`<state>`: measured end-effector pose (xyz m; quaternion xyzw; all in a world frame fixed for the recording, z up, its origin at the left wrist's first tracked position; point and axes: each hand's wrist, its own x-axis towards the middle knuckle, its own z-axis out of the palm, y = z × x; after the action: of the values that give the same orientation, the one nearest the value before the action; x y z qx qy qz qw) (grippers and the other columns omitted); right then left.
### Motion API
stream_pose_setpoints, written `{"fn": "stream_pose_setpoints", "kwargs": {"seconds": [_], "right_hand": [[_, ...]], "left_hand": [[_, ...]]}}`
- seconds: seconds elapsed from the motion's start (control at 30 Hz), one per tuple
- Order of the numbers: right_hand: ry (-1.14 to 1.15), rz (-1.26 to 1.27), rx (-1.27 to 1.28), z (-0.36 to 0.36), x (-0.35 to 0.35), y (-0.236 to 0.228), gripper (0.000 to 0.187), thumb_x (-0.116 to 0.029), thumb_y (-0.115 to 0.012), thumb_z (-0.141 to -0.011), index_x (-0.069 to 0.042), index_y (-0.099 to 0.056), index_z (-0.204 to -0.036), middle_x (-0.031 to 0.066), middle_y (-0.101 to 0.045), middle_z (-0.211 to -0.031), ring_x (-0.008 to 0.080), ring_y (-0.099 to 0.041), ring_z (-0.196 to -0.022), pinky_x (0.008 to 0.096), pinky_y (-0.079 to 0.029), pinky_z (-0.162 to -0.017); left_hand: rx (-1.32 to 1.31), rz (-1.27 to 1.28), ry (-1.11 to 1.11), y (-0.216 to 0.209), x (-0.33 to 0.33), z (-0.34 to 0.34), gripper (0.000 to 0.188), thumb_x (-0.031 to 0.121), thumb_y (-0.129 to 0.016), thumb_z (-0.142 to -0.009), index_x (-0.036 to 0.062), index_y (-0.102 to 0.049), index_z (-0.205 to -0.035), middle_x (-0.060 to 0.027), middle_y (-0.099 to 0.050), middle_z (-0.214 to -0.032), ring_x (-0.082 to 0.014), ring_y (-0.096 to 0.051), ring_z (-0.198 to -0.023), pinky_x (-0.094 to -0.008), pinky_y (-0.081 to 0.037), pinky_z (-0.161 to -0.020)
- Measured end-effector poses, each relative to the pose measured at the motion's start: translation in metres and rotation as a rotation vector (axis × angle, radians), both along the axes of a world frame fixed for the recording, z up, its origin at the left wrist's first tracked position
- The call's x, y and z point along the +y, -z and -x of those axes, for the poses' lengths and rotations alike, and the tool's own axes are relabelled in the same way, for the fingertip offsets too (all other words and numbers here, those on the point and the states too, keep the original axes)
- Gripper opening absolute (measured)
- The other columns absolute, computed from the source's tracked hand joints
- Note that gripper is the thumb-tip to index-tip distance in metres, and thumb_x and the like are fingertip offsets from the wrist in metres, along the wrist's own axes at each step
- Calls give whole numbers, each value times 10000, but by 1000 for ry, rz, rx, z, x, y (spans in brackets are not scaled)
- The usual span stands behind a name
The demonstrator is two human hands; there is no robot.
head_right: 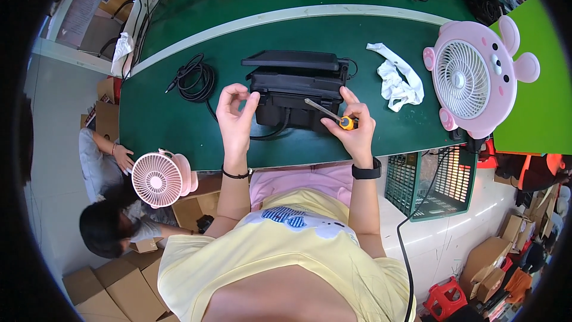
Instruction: Assembling internal components and wiring into a plastic casing for a portable power station unit using a screwdriver.
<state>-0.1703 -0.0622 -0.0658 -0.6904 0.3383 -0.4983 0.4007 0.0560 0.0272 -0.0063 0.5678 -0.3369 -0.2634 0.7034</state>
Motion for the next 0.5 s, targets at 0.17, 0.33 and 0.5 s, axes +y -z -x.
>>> {"fn": "stream_pose_setpoints", "kwargs": {"seconds": [0.17,0.33,0.5], "right_hand": [[-1,-11,-18,-1,-1,3,522,-50,-905,-666,-69,-423,-865,239,-612,-1325,344,-536,-1320,371,-484,-1001],[-1,-16,-25,-1,-1,3,519,-46,-902,-669,-72,-423,-867,241,-612,-1324,346,-531,-1325,370,-479,-1005],[11,10,-15,-1,2,3,519,-43,-900,-670,-75,-424,-873,243,-614,-1321,351,-528,-1327,376,-478,-1009]], "left_hand": [[-206,-108,-58,-1,2,6,272,-9,-762,-830,27,-603,-1047,-38,-517,-1043,-102,-556,-887,-234,-544,-740],[-315,-247,-89,-3,9,10,309,34,-784,-822,23,-614,-1080,-62,-572,-972,-121,-585,-771,-258,-557,-680],[-403,-218,-133,10,5,10,262,51,-778,-835,8,-609,-1030,-52,-599,-912,-111,-592,-753,-258,-550,-668]]}}
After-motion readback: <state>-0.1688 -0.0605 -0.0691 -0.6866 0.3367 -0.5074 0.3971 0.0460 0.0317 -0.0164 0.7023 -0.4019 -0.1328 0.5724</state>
